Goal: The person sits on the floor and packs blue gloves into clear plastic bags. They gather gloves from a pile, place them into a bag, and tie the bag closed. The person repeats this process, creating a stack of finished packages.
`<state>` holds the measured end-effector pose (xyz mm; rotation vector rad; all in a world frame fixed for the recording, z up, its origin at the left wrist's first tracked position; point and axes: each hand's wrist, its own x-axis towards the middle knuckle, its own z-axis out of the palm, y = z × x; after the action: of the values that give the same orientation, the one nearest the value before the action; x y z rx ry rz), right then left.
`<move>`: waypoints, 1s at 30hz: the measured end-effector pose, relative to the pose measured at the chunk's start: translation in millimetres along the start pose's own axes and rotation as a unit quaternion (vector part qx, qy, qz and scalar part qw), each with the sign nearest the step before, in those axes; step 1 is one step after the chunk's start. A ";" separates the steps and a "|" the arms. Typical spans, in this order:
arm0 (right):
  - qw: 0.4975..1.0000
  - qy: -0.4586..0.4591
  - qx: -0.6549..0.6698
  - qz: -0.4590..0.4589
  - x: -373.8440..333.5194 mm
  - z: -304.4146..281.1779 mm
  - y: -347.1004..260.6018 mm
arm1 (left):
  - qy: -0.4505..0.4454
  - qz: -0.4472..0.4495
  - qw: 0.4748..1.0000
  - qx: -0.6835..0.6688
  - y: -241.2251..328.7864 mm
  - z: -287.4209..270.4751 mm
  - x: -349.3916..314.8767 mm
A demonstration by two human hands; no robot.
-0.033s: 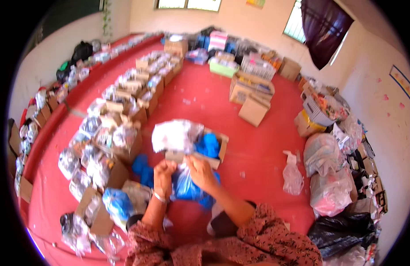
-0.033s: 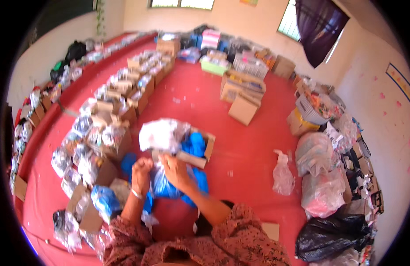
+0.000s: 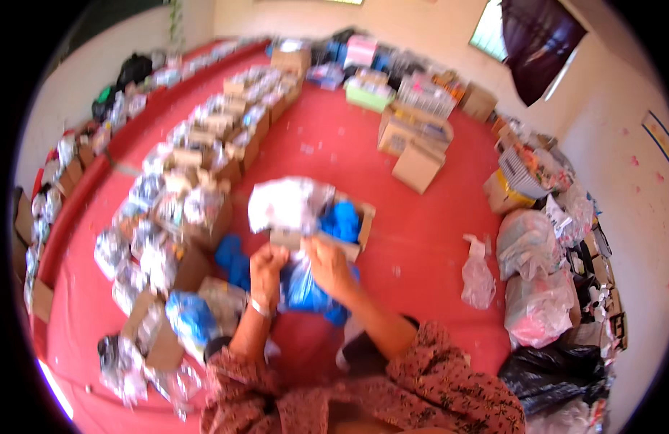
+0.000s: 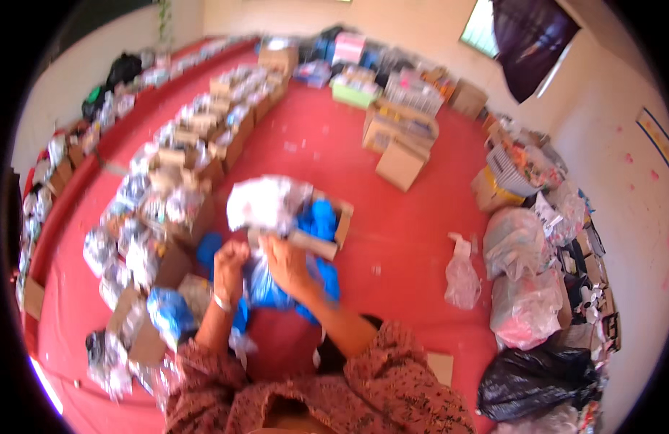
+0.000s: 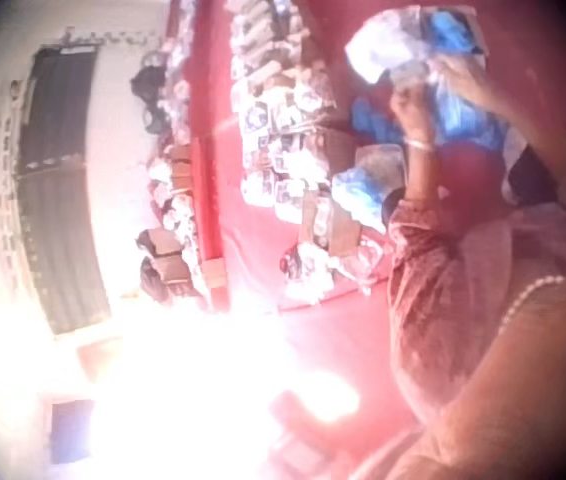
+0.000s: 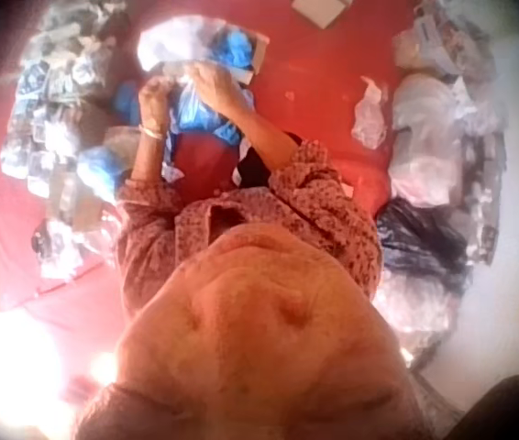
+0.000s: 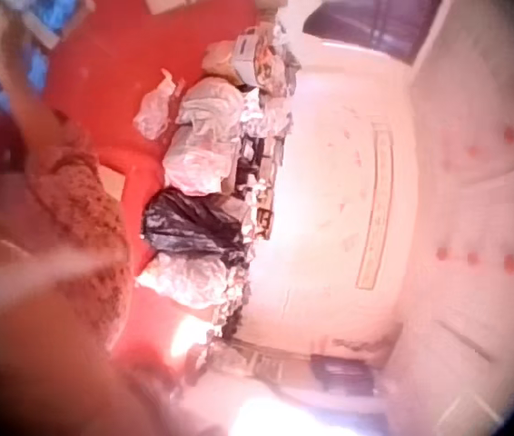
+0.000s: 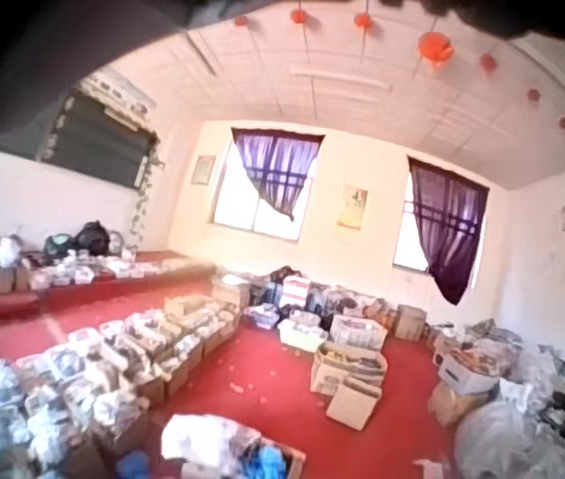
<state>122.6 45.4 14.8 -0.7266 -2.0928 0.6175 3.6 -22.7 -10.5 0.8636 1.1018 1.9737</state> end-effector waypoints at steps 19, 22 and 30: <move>0.990 -0.084 0.058 0.094 -9.3 -2.3 40.9 | -0.099 -0.094 0.986 0.094 -34.5 -15.1 -7.2; 0.992 -0.088 0.052 0.072 -13.3 -0.8 44.2 | -0.104 -0.072 0.983 0.133 -40.7 -15.5 -7.3; 0.973 -0.124 0.168 0.097 -21.7 4.6 41.2 | -0.152 -0.078 0.960 0.222 -27.7 -13.6 -17.0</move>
<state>141.2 59.3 -25.8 -0.6906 -2.0772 1.1921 8.6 -31.6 -44.3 1.2251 1.3992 1.4235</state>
